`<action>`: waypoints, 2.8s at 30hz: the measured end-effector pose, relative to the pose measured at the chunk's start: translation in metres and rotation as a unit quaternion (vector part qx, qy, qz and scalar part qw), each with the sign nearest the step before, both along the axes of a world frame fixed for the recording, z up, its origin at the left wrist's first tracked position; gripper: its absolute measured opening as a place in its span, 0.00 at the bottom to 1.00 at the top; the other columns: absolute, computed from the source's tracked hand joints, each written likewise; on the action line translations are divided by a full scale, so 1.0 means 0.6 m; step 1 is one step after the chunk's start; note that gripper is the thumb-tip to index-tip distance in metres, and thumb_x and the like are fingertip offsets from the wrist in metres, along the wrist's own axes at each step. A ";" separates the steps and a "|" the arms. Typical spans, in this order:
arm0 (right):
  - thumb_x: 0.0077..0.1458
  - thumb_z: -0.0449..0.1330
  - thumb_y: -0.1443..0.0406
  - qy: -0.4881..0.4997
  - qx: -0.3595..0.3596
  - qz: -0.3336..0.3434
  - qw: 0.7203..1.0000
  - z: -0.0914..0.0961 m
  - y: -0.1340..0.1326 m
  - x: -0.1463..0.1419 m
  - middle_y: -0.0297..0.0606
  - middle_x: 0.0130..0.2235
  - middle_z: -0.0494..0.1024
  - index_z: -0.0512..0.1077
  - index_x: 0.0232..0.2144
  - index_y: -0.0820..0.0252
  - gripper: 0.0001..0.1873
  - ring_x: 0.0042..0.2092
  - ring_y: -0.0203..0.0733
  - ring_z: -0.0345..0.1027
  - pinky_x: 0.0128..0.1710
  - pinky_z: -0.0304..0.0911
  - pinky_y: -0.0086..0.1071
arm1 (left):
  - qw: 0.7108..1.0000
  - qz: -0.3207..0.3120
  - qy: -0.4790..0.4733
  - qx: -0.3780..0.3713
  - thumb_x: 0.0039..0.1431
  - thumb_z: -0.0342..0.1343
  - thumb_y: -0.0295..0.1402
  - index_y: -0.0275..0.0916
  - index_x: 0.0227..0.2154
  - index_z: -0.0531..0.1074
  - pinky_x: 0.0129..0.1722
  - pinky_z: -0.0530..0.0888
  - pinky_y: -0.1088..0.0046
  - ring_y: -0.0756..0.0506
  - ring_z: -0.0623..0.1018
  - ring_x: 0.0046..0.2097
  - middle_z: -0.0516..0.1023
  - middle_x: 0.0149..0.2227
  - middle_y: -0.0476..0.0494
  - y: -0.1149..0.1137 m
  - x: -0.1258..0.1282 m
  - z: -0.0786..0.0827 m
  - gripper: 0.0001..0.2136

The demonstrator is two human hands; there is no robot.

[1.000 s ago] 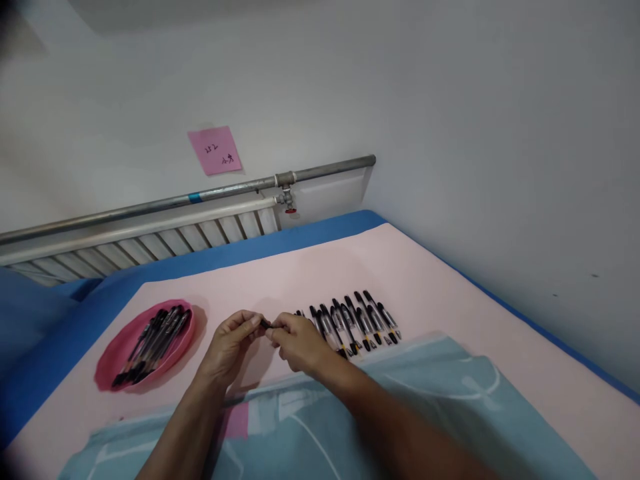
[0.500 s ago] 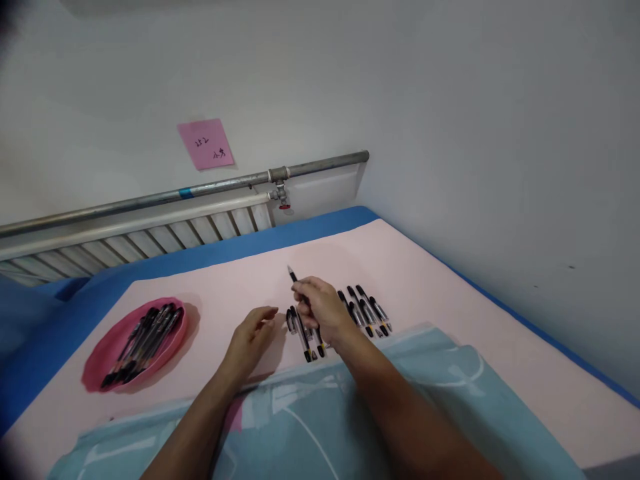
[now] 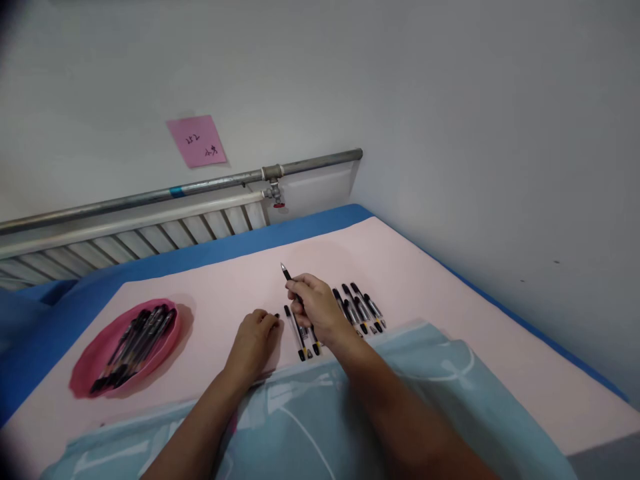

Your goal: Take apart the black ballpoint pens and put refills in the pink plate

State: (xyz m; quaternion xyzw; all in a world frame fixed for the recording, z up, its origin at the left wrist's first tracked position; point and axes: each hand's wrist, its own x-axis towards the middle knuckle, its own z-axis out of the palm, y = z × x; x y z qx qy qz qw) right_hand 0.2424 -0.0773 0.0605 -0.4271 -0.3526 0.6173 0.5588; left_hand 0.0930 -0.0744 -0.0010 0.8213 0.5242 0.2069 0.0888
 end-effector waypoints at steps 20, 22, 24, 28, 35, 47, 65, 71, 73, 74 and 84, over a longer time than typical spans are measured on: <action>0.50 0.53 0.65 -0.409 0.168 0.107 0.891 -0.044 -0.032 -0.064 0.29 0.22 0.65 0.65 0.23 0.61 0.06 0.25 0.31 0.56 0.24 0.50 0.24 | 0.531 0.136 -0.752 -0.366 0.43 0.57 0.22 0.33 0.22 0.70 0.39 0.73 0.71 0.48 0.76 0.35 0.77 0.28 0.43 0.021 -0.092 0.055 0.03; 0.51 0.52 0.65 -0.419 0.172 0.106 0.885 -0.047 -0.032 -0.063 0.29 0.22 0.65 0.65 0.24 0.61 0.07 0.25 0.31 0.56 0.24 0.50 0.25 | 0.524 0.134 -0.755 -0.370 0.44 0.57 0.22 0.33 0.22 0.70 0.39 0.73 0.70 0.48 0.77 0.35 0.77 0.28 0.42 0.021 -0.092 0.052 0.02; 0.52 0.52 0.65 -0.425 0.175 0.102 0.882 -0.048 -0.031 -0.061 0.29 0.23 0.66 0.66 0.25 0.60 0.06 0.26 0.32 0.58 0.25 0.50 0.25 | 0.534 0.127 -0.747 -0.374 0.44 0.58 0.22 0.33 0.22 0.70 0.39 0.73 0.70 0.47 0.77 0.35 0.77 0.29 0.43 0.019 -0.091 0.050 0.03; 0.52 0.51 0.65 -0.434 0.180 0.098 0.877 -0.052 -0.029 -0.058 0.30 0.24 0.67 0.65 0.25 0.60 0.06 0.27 0.32 0.59 0.26 0.50 0.25 | 0.566 0.107 -0.727 -0.373 0.41 0.61 0.24 0.34 0.24 0.70 0.38 0.73 0.71 0.47 0.77 0.35 0.77 0.28 0.45 0.011 -0.083 0.053 0.06; 0.52 0.53 0.65 -0.456 0.172 0.085 0.869 -0.056 -0.031 -0.064 0.32 0.26 0.71 0.66 0.39 0.59 0.11 0.27 0.34 0.61 0.26 0.51 0.25 | 0.624 0.084 -0.689 -0.360 0.39 0.62 0.27 0.35 0.22 0.67 0.33 0.71 0.73 0.51 0.75 0.28 0.75 0.24 0.49 -0.004 -0.054 0.051 0.08; 0.56 0.47 0.67 -0.486 0.216 0.116 0.839 -0.053 -0.035 -0.061 0.38 0.34 0.74 0.66 0.38 0.58 0.09 0.35 0.38 0.65 0.33 0.54 0.27 | 0.634 0.059 -0.660 -0.400 0.42 0.59 0.26 0.34 0.23 0.68 0.29 0.69 0.74 0.51 0.73 0.25 0.74 0.22 0.49 -0.014 -0.041 0.048 0.05; 0.57 0.45 0.67 -0.564 0.200 0.110 0.793 -0.055 -0.034 -0.071 0.39 0.31 0.74 0.64 0.35 0.60 0.08 0.32 0.38 0.67 0.29 0.52 0.27 | 0.632 0.063 -0.668 -0.388 0.40 0.59 0.27 0.34 0.22 0.67 0.27 0.68 0.75 0.52 0.71 0.24 0.71 0.21 0.51 -0.013 -0.036 0.044 0.06; 0.53 0.46 0.68 -0.520 0.185 0.070 0.831 -0.050 -0.023 -0.076 0.39 0.32 0.74 0.66 0.36 0.60 0.11 0.33 0.40 0.68 0.32 0.58 0.30 | 0.635 0.038 -0.686 -0.353 0.39 0.61 0.28 0.33 0.22 0.68 0.29 0.68 0.76 0.53 0.71 0.25 0.71 0.21 0.51 -0.016 -0.017 0.047 0.07; 0.53 0.47 0.65 -0.496 0.220 0.079 0.836 -0.055 -0.022 -0.076 0.40 0.34 0.74 0.66 0.39 0.59 0.12 0.35 0.41 0.68 0.34 0.60 0.32 | 0.654 0.045 -0.679 -0.332 0.40 0.60 0.28 0.33 0.23 0.68 0.28 0.67 0.77 0.54 0.70 0.24 0.70 0.21 0.51 -0.012 -0.017 0.048 0.07; 0.53 0.48 0.64 -0.485 0.236 0.077 0.839 -0.058 -0.022 -0.075 0.41 0.37 0.74 0.65 0.42 0.59 0.14 0.37 0.42 0.68 0.36 0.61 0.33 | 0.663 0.053 -0.678 -0.313 0.41 0.59 0.29 0.33 0.23 0.67 0.28 0.67 0.77 0.54 0.70 0.24 0.71 0.21 0.50 -0.009 -0.021 0.050 0.07; 0.54 0.49 0.60 -0.493 0.270 0.070 0.824 -0.064 -0.026 -0.065 0.45 0.39 0.72 0.67 0.41 0.61 0.15 0.37 0.42 0.68 0.33 0.65 0.34 | 0.810 0.363 -0.416 0.196 0.54 0.48 0.38 0.41 0.40 0.67 0.39 0.68 0.73 0.48 0.74 0.40 0.74 0.40 0.45 0.028 -0.239 0.095 0.12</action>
